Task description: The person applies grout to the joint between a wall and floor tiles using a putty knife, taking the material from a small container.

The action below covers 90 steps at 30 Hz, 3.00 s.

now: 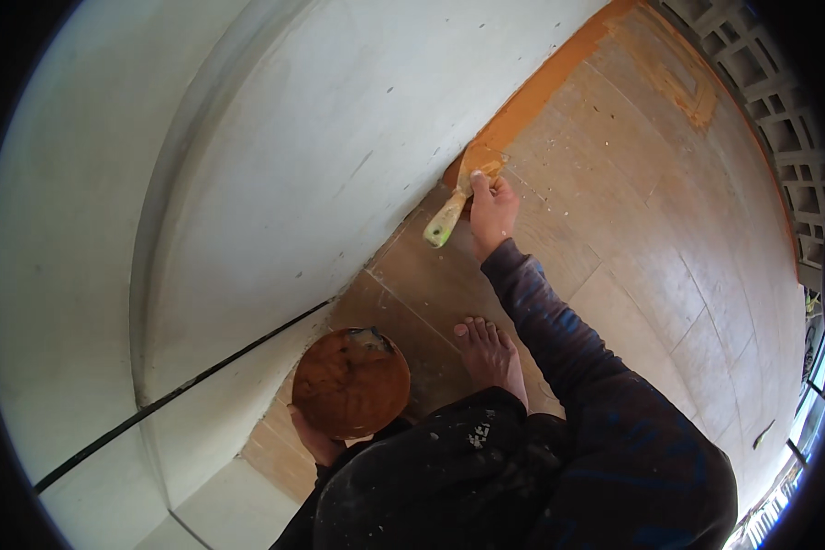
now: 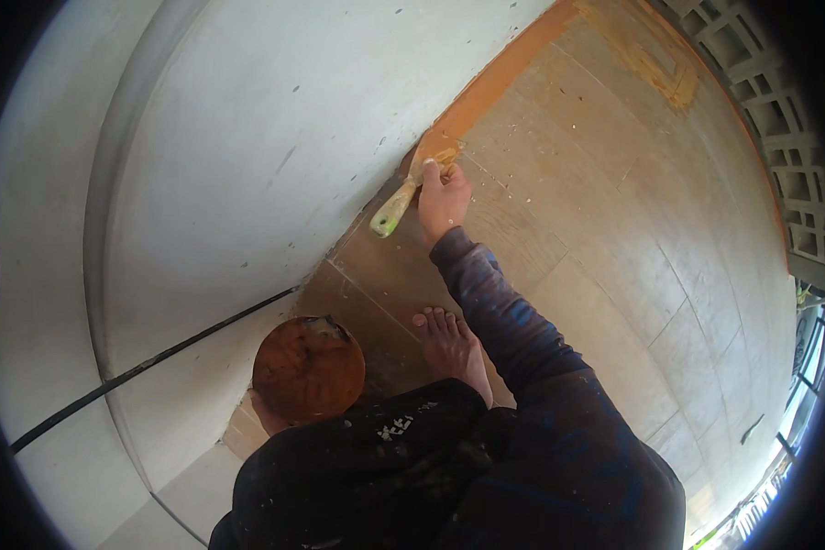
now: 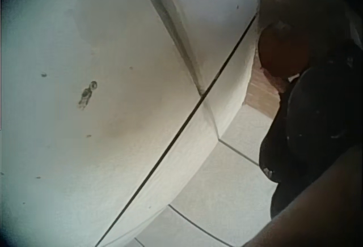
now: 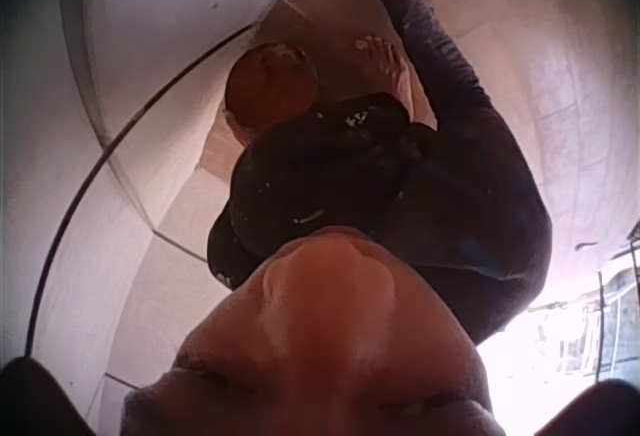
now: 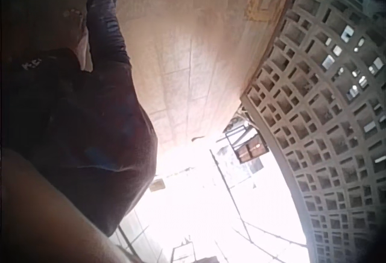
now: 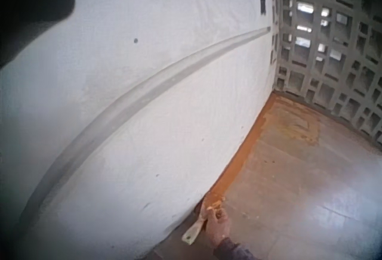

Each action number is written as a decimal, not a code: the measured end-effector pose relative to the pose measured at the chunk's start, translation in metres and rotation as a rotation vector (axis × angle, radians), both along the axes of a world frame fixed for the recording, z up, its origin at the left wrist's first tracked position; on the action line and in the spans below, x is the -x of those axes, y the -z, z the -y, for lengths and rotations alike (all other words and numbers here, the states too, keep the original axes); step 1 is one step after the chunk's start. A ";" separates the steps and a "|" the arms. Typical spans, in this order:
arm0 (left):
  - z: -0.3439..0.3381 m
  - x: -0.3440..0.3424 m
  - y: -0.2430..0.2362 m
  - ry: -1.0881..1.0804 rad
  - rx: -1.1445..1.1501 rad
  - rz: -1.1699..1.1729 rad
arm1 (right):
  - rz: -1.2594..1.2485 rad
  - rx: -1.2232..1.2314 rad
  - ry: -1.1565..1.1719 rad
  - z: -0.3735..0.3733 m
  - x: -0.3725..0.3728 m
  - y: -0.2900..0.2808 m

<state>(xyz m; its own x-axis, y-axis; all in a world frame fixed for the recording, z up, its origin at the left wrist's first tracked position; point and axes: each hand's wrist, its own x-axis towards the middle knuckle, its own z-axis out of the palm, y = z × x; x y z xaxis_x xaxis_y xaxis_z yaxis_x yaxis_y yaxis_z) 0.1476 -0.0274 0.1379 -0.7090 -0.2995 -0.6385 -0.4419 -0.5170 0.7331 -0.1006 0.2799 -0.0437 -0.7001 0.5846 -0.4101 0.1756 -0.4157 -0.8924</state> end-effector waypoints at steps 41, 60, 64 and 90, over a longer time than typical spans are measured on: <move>0.078 0.011 0.098 0.464 0.075 -0.153 | 0.228 -0.093 0.024 0.000 0.023 -0.004; 0.080 -0.012 0.116 0.354 0.108 -0.126 | 0.364 -0.043 0.015 -0.045 0.050 -0.012; 0.100 -0.018 0.151 0.388 0.175 -0.082 | 0.387 -0.027 -0.103 -0.020 0.029 -0.020; 0.093 -0.035 0.174 0.527 0.723 -0.224 | 0.175 0.259 -0.063 -0.011 -0.013 -0.039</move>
